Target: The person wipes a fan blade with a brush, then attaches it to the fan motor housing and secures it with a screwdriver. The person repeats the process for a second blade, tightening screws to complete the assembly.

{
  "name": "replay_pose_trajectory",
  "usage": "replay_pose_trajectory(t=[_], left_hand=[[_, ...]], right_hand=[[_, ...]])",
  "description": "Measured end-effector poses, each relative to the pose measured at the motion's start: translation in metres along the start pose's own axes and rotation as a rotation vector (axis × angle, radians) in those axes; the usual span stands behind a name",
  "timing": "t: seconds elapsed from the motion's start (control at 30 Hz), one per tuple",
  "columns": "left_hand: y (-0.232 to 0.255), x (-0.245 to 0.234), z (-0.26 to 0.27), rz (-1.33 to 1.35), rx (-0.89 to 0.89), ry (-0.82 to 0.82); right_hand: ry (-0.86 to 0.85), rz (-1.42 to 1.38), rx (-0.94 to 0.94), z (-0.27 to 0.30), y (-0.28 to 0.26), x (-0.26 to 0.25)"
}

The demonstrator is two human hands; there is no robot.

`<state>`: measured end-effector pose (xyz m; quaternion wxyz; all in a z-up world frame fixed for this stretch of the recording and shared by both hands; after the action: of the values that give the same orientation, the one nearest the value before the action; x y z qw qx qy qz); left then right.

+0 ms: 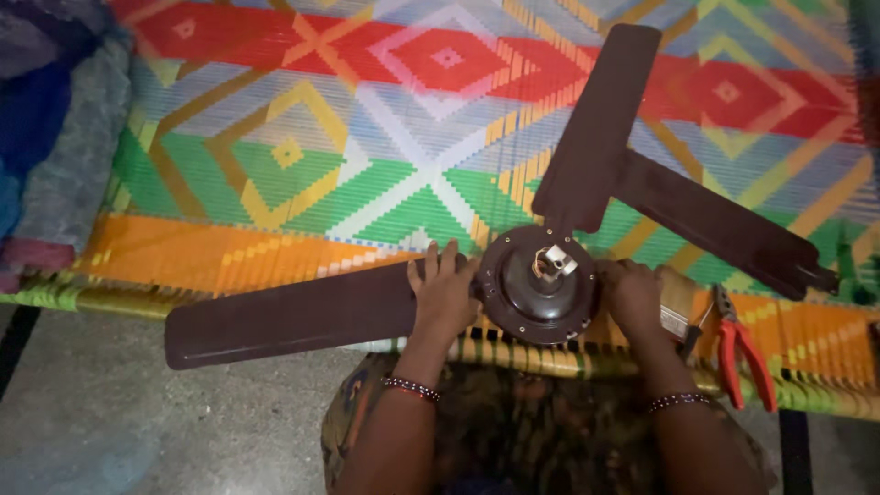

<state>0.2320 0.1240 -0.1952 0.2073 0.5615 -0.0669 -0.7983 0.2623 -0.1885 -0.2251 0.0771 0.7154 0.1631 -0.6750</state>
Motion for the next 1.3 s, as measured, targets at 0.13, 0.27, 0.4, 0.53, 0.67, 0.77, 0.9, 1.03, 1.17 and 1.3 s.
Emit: replay_pose_trajectory(t=[0.13, 0.27, 0.4, 0.53, 0.67, 0.77, 0.9, 1.03, 1.17, 1.3], left_hand=[[0.008, 0.0, -0.002, -0.023, 0.014, 0.053], [0.005, 0.007, -0.008, -0.034, -0.035, 0.011], [0.0, 0.006, -0.007, -0.055, -0.044, 0.021], [-0.002, 0.0, -0.004, -0.017, 0.007, 0.099], [-0.003, 0.001, -0.006, -0.021, 0.016, 0.121], [-0.006, 0.005, -0.008, -0.011, -0.005, 0.081], [-0.006, 0.005, -0.007, -0.017, 0.008, 0.099], [-0.006, 0.007, -0.01, -0.014, 0.023, 0.132], [-0.005, 0.006, -0.008, -0.012, 0.049, 0.185], [-0.008, 0.011, -0.012, -0.043, 0.007, 0.103]], right_hand=[[0.191, -0.055, -0.077, -0.002, -0.001, -0.003], [0.281, -0.324, 0.003, 0.004, 0.02, 0.013], [0.306, -0.319, 0.018, 0.01, 0.027, 0.023], [0.271, -0.244, 0.045, 0.013, 0.03, 0.029], [0.248, -0.115, 0.054, 0.011, 0.028, 0.03], [0.202, -0.105, 0.083, 0.008, 0.03, 0.035], [0.162, -0.102, 0.113, 0.008, 0.034, 0.04], [0.207, -0.294, 0.139, 0.01, 0.04, 0.036], [0.196, -0.349, 0.162, 0.008, 0.035, 0.02], [0.398, -0.617, 0.14, 0.008, 0.022, -0.018]])
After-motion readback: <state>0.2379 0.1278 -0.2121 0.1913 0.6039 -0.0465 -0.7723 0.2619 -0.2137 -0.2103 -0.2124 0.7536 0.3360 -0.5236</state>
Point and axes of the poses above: each hand's wrist, its own z-axis away from the middle knuckle, its own x-axis out of the palm, y = z × x, the point moved 10 cm from there along -z, towards the middle knuckle, and after that the axes turned 14 degrees about -x, right-handed, at the moved point
